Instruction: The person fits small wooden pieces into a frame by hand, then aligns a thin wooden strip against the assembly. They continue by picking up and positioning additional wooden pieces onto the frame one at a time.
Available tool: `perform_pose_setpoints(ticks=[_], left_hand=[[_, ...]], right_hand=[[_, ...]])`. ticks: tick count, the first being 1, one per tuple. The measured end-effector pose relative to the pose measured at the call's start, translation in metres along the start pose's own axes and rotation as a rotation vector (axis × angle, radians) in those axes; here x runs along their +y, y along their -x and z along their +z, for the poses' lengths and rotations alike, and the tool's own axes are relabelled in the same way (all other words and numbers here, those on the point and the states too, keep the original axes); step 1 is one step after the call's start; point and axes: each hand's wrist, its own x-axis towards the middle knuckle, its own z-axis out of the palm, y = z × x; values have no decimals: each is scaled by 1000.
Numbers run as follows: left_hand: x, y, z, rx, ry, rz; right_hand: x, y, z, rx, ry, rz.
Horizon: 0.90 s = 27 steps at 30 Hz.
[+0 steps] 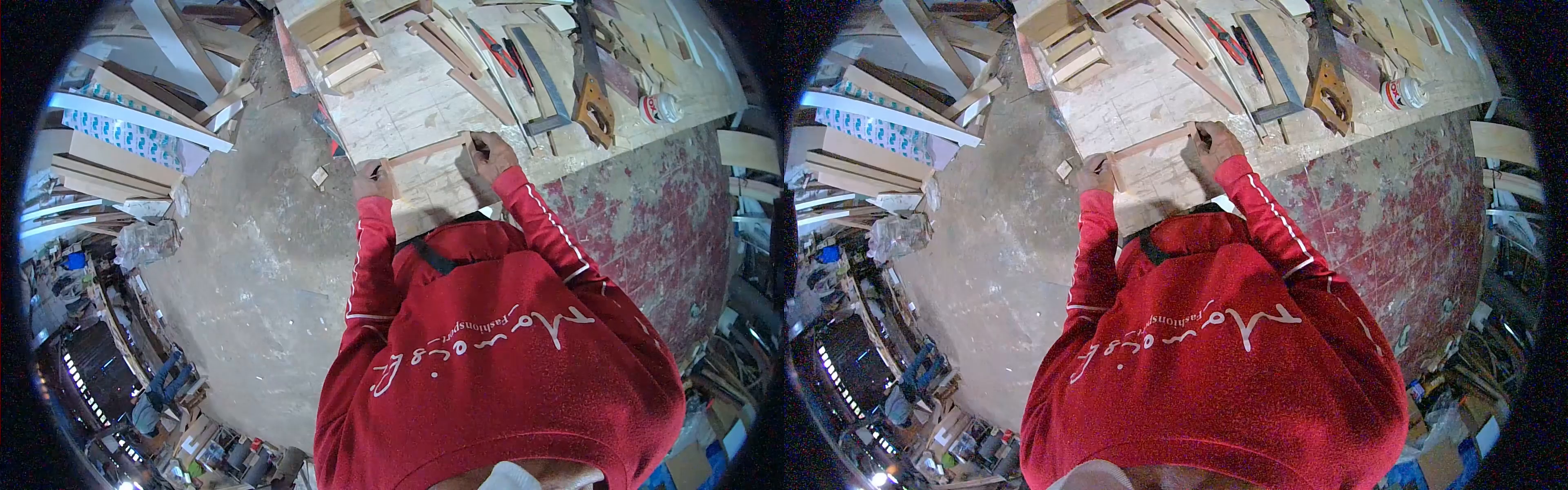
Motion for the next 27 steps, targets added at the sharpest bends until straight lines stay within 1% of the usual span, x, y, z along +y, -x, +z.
perform_pose_setpoints(ticks=[3, 8, 10, 13, 15, 19, 21, 24, 25, 26, 27], left_hand=[[4, 0, -1, -11, 8, -41], [-4, -1, 7, 20, 30, -32], [-3, -2, 7, 33, 22, -28], [6, -2, 3, 14, -44, 6], [13, -2, -1, -45, -173, -4], [5, -3, 4, -2, -70, 14], [4, -3, 5, 36, -75, -46], [4, -5, 4, 15, -57, -71], [5, -6, 3, 13, -57, -73], [7, -7, 2, -29, -117, -124], [9, -8, 1, -71, -178, -175]], right_hand=[[2, -1, 1, 14, -1, -16], [-2, -5, -3, -11, 41, 16], [-3, -8, -6, -13, 75, -3], [-3, -11, -6, -21, 117, -16], [1, -13, -5, -26, 126, -13], [12, -16, 0, -5, 150, -39], [15, -19, -1, 1, 153, -42], [17, -26, -5, -34, 198, -44], [17, -29, -5, -55, 209, 9], [17, -30, -6, -75, 221, 62], [6, -32, -14, -115, 227, 65]])
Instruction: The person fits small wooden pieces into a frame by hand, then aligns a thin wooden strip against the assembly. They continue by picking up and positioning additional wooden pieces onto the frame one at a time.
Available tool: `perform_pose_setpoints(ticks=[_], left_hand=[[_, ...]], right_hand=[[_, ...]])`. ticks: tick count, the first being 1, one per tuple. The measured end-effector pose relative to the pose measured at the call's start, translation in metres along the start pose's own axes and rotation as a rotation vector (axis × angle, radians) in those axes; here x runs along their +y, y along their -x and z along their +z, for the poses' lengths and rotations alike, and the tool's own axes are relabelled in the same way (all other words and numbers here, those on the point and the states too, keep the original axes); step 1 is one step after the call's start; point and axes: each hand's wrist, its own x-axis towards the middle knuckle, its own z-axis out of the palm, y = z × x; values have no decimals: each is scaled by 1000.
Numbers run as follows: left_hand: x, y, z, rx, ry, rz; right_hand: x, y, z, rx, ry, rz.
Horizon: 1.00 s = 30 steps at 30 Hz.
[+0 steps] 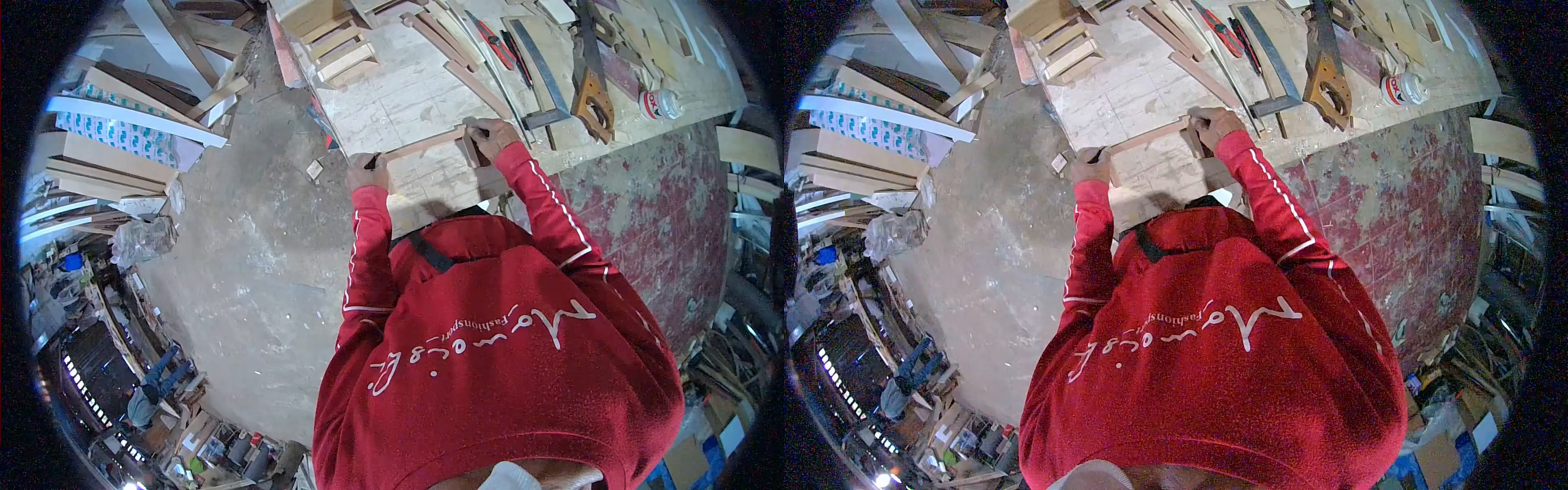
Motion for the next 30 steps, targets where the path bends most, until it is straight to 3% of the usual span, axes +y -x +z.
perform_pose_setpoints(ticks=[10, 19, 24, 30], left_hand=[[12, 3, -2, 59, -87, -23], [11, -1, 3, 73, -184, 24], [25, 3, 1, 54, -125, -138], [10, -4, 4, 22, -225, -29]], right_hand=[[-20, -8, -12, -102, 118, 71], [-1, -16, 7, -56, 63, -48], [-5, -16, 8, 45, 231, -121], [-8, -11, -4, 18, 97, -75]])
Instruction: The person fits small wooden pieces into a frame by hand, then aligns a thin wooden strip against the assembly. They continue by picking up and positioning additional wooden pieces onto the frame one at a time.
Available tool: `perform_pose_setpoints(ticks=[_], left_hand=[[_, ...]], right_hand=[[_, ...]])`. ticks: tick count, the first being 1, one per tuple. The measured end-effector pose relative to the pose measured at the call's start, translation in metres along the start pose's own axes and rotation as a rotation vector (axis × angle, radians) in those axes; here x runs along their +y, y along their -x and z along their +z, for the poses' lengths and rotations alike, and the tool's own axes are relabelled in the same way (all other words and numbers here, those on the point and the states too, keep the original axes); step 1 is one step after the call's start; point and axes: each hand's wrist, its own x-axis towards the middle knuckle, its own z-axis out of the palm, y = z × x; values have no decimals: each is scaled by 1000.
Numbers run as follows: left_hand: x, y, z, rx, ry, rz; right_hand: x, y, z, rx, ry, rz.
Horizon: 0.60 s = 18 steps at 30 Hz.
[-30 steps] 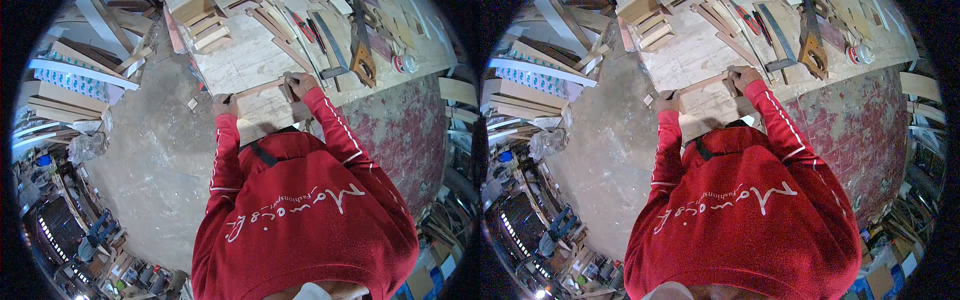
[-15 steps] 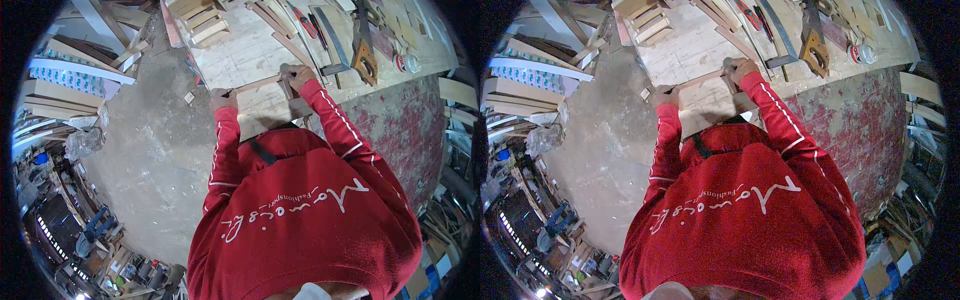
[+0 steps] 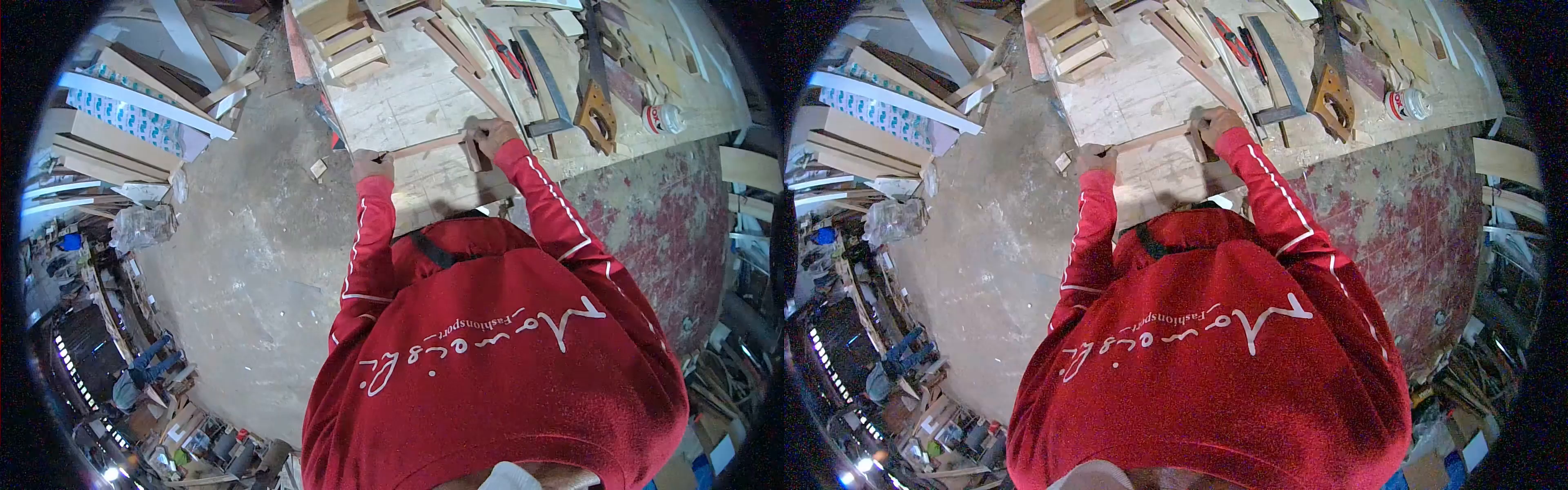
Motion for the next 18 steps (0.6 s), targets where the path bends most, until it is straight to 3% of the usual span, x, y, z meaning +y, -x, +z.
perform_pose_setpoints(ticks=[3, 5, 6, 16, 18], left_hand=[[2, 4, -2, 17, 5, 28], [2, 4, 1, 32, 29, 13], [1, 4, 2, 30, 56, -7], [7, 5, -13, -61, 149, -118], [-3, 0, -4, -49, 155, -67]], right_hand=[[6, 8, 1, -31, -86, 75], [15, 13, 12, 95, -114, -5], [10, 14, 5, 11, -85, 24], [5, 18, 10, 40, -149, -28], [4, 18, 10, 26, -143, 20]])
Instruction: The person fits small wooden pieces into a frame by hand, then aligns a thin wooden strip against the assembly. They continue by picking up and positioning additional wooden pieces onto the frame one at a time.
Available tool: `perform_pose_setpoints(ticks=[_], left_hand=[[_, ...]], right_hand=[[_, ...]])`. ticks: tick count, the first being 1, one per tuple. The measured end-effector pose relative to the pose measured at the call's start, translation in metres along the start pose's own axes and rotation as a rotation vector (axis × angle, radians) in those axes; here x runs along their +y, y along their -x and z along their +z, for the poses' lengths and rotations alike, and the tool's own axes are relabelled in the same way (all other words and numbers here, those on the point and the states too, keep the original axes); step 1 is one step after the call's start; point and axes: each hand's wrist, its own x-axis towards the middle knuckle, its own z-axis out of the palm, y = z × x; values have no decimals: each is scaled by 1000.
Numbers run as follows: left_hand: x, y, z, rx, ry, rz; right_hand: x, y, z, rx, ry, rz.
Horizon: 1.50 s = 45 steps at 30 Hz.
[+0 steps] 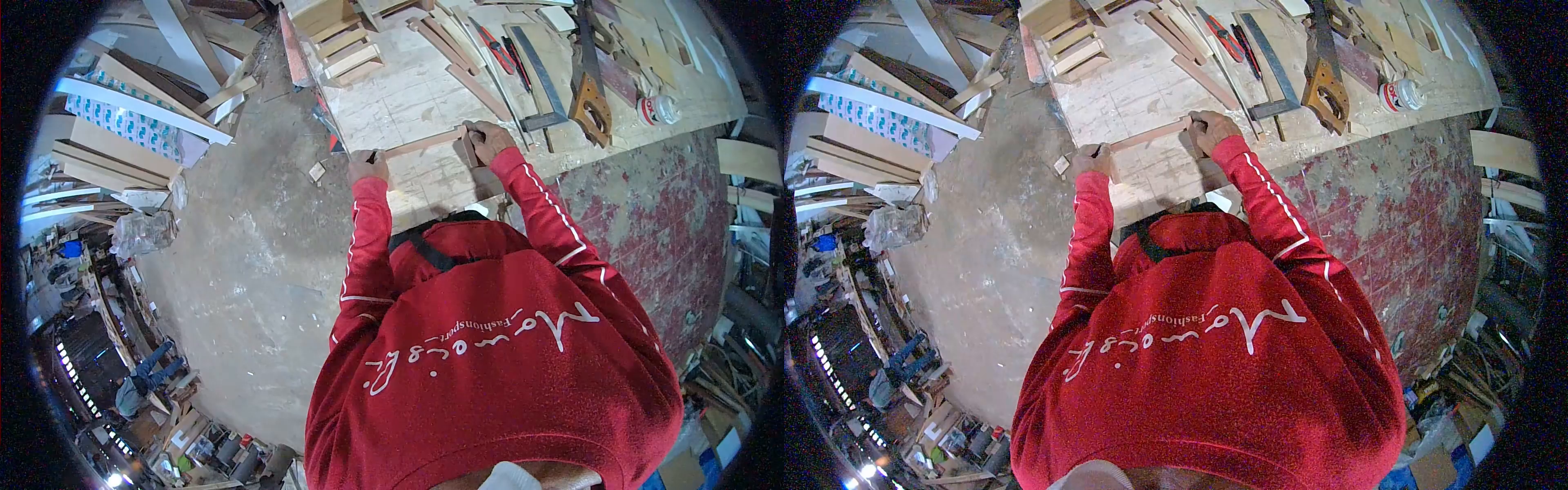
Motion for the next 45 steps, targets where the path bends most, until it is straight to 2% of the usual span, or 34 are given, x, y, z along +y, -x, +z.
perform_pose_setpoints(ticks=[1, 3, 5, 10, 16, 23, 25, 31, 34, 37, 40, 45], left_hand=[[-6, -3, 4, 7, 4, 52], [-10, -4, 8, 20, 7, 34], [-10, -4, 8, 35, 11, 16], [-16, -4, 9, 71, 81, 122], [-14, -7, 5, -19, 68, -14], [-18, -18, -3, -25, 92, 43], [-20, -23, -1, 67, 69, 85], [-19, -41, -4, 7, 139, -30], [-13, -49, -9, 38, 56, 15], [-9, -59, -8, 54, -19, -22], [-8, -67, -10, 53, 67, -8], [-7, -84, -8, 68, -14, 17]], right_hand=[[0, 1, 1, -1, 1, 0], [-2, 3, 2, 25, -103, -28], [-6, 4, 0, 25, -81, -29], [-8, 1, 2, 37, 13, -21], [-7, -3, 11, 56, 9, -11], [-12, -19, 20, 105, 31, -116], [-20, -24, 19, 104, 51, -130], [-27, -50, 26, 113, 98, -114], [-27, -64, 27, 51, 164, -131], [-27, -77, 31, 24, 148, -84], [-38, -83, 30, 73, 217, -69], [-49, -90, 22, 23, 207, -67]])
